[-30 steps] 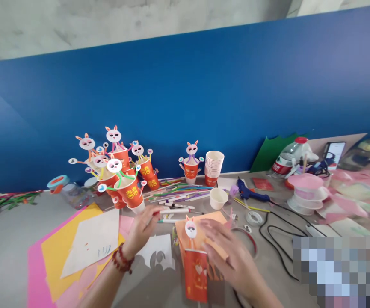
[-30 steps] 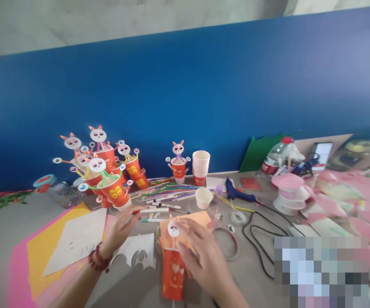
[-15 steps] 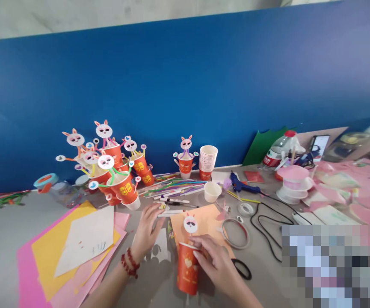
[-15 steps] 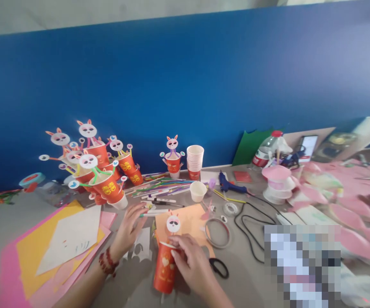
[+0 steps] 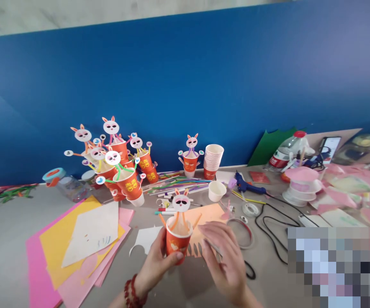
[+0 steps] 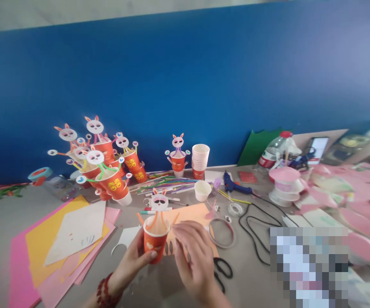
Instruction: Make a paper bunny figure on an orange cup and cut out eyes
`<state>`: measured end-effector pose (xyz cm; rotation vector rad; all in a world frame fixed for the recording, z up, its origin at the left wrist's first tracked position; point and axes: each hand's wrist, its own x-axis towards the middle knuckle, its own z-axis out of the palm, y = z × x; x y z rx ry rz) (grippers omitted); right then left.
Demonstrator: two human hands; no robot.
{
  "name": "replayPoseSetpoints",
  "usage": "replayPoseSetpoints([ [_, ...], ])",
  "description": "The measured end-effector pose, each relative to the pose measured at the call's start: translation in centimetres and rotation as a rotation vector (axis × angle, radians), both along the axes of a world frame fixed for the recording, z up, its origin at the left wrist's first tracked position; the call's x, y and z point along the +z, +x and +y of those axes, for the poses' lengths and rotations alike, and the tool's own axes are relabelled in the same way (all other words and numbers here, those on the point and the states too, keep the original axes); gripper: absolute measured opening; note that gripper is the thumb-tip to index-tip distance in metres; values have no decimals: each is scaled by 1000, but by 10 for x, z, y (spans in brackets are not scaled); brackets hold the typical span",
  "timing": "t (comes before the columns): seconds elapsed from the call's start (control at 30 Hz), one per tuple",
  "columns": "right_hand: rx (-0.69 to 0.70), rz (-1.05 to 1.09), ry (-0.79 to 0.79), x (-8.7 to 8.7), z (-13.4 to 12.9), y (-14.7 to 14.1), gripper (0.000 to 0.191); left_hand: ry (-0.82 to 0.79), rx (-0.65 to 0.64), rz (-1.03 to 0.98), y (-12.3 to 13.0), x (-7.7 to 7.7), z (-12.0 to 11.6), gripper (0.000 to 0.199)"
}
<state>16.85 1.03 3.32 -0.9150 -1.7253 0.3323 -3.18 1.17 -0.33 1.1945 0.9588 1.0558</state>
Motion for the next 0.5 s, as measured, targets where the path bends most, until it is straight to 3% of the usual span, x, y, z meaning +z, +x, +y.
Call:
replayPoseSetpoints([
  [0.1,-94,161,-200,-14,-2,7,27,-1,-9,-47,-1,1,-1,67],
  [0.27,27,275,-605,-36,-8,5,23,-72,44,-120,0,-7,-4,63],
  [0.4,113,83,-668,-45,-19,6,23,-247,208,-227,-14,-8,1,49],
  [0.5,164,47,-711,-50,-26,9,21,-313,266,-345,-32,1,8,37],
])
